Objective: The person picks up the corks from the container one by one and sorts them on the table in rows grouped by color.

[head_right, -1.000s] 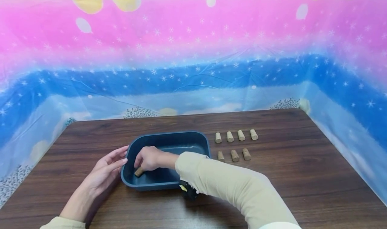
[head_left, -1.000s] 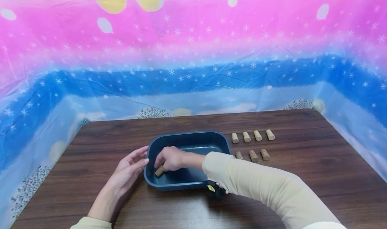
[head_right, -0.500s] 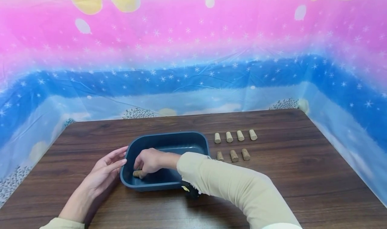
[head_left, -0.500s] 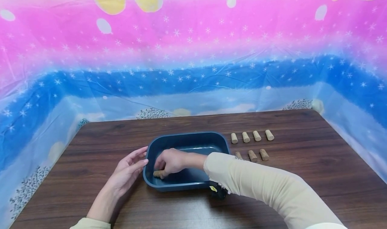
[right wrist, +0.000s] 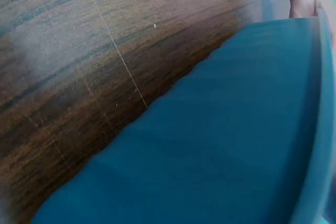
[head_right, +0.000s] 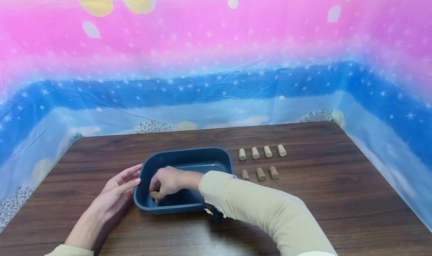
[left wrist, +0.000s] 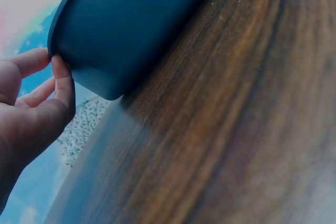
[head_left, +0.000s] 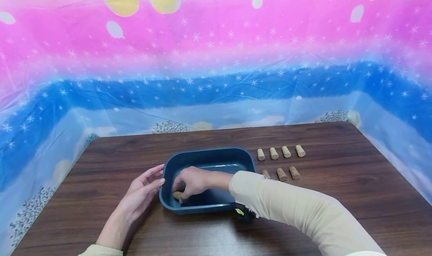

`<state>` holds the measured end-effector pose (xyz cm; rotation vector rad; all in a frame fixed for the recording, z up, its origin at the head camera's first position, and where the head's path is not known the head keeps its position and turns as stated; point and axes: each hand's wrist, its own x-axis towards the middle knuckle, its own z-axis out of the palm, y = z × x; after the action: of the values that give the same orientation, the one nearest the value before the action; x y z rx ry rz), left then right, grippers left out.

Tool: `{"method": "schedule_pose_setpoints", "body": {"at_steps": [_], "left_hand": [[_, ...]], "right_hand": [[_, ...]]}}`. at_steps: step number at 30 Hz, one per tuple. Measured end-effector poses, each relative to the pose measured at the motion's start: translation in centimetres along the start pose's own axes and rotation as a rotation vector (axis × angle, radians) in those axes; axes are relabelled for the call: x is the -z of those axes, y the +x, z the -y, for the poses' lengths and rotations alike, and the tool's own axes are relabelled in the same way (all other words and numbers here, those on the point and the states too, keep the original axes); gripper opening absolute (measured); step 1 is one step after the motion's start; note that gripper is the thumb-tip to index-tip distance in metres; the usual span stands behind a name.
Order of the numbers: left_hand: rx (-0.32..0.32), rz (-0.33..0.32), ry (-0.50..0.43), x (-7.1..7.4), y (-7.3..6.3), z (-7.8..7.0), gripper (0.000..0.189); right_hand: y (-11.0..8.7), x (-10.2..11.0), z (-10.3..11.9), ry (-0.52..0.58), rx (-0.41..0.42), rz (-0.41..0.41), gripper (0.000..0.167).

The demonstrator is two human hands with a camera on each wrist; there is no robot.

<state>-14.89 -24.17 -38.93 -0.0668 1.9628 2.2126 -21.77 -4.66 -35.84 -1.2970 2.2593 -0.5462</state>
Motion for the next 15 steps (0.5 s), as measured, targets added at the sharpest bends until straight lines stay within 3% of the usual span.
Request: {"method": "schedule_pose_setpoints", "body": {"at_steps": [15], "left_hand": [[-0.011, -0.017, 0.036, -0.2, 0.0, 0.0, 0.057]], "right_hand": [[-2.0, 2.5, -1.7, 0.130, -0.081, -0.091, 0.030]]}}
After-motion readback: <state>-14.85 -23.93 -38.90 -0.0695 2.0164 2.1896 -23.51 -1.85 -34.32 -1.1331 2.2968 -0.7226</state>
